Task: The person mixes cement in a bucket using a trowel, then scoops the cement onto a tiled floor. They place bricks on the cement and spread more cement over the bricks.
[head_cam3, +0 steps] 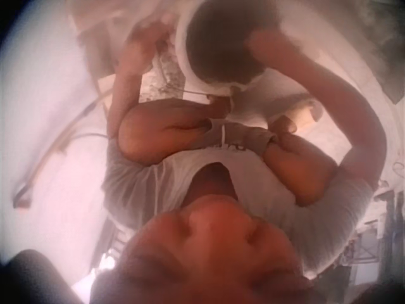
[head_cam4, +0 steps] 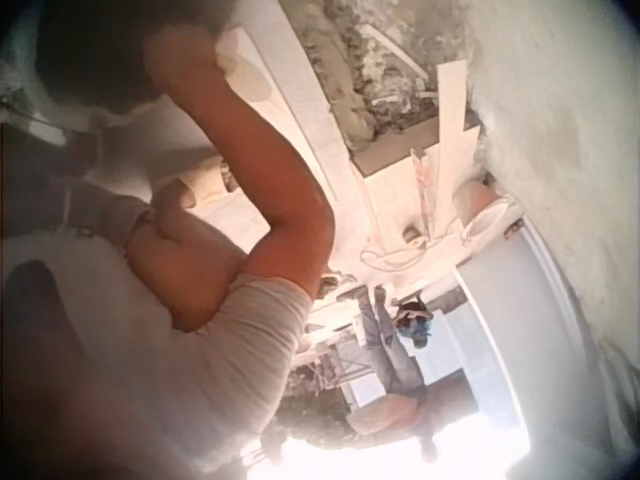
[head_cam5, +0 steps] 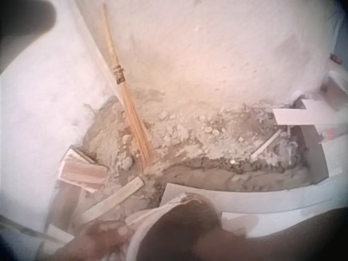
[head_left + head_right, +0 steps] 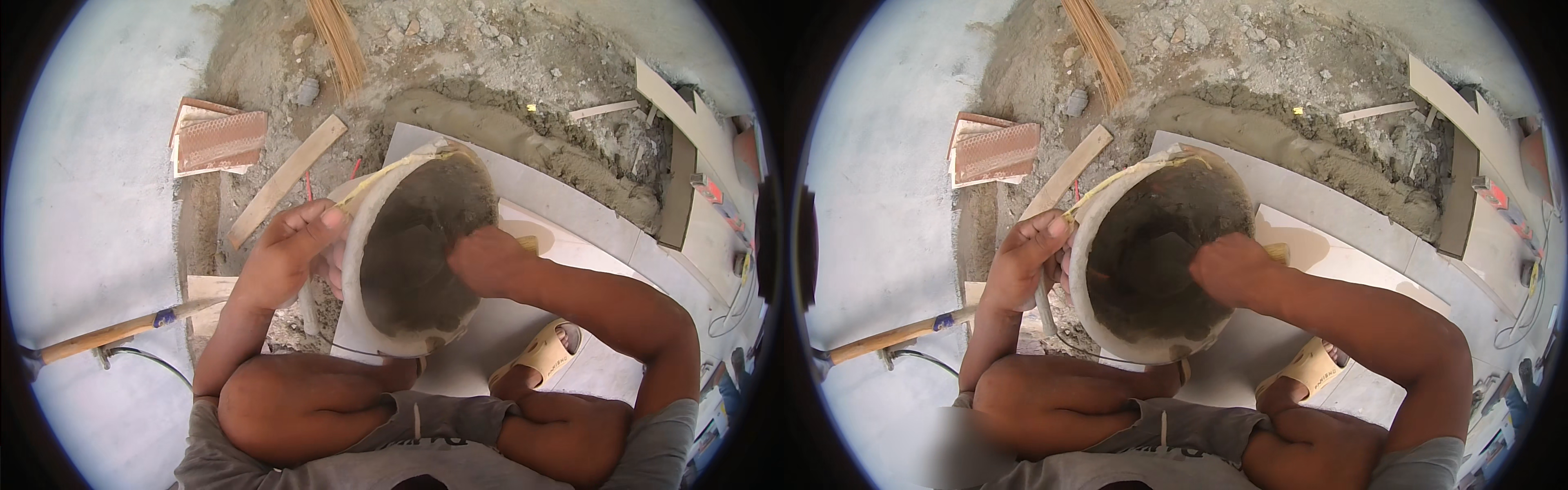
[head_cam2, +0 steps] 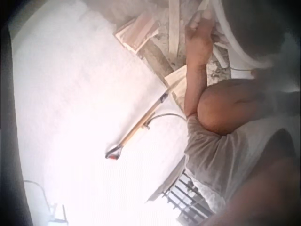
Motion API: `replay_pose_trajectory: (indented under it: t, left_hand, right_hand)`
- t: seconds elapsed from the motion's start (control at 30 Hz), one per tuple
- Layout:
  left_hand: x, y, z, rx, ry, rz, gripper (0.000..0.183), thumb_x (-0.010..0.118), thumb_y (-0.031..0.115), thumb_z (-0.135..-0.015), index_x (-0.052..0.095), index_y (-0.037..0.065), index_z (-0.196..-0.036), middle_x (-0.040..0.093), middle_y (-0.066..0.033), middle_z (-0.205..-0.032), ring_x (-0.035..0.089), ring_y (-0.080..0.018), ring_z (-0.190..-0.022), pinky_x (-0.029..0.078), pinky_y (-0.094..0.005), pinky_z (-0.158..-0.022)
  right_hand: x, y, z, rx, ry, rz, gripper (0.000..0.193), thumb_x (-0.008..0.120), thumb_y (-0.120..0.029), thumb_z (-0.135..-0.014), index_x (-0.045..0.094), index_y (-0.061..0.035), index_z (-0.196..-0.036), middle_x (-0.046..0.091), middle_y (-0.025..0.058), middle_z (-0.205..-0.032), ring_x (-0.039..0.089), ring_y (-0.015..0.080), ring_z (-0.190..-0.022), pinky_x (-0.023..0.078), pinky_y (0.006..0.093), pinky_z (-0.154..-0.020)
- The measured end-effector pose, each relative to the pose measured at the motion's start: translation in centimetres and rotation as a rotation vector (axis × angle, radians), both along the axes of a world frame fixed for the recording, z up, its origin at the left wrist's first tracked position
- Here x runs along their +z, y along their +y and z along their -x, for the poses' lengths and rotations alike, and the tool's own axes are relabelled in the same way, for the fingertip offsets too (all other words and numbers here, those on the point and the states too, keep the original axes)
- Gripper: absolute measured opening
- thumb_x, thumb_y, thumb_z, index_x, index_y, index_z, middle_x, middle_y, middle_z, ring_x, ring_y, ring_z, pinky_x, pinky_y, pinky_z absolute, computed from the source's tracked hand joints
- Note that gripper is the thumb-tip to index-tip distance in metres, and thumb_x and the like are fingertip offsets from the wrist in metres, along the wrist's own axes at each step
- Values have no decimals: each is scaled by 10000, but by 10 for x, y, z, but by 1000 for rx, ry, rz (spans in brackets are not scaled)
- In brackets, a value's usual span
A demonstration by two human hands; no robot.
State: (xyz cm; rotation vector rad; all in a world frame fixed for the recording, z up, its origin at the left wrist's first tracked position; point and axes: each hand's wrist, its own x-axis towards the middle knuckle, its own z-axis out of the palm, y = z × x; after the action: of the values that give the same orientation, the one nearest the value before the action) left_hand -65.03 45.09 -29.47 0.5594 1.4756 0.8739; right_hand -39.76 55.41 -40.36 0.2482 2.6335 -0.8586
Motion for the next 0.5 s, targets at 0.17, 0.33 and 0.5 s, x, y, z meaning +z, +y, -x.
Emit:
replay_pose_trajectory:
  t: [0.17, 0.33, 0.5]
  left_hand:
    - [0, -1, 3, 26, 5, 5, 311, 556, 306, -1021, 610, 21, -910, 632, -63, -716, 606, -140, -548, 502, -260, -506]
    - [-36, -41, 61, 218, -38, -105, 337, 601, 302, -988, 626, -26, -1058, 694, -88, -877, 661, -163, -708, 538, -284, -651]
    - [-59, -102, 126, 339, -13, -142, 384, 625, 292, -958, 619, -53, -1125, 696, -146, -1072, 673, -218, -953, 524, -340, -884]
  right_hand:
    - [2, -2, -3, -148, -5, 383, 283, 652, -223, -811, 706, 23, -940, 694, 256, -837, 688, 416, -840, 556, 463, -752]
    - [27, 23, -34, -375, -1, 667, 374, 640, -287, -872, 697, 40, -1044, 694, 250, -870, 675, 417, -841, 533, 447, -774]
    - [77, 65, -56, -615, -110, 747, 352, 647, -252, -878, 689, 44, -1064, 682, 194, -809, 665, 250, -715, 519, 372, -688]
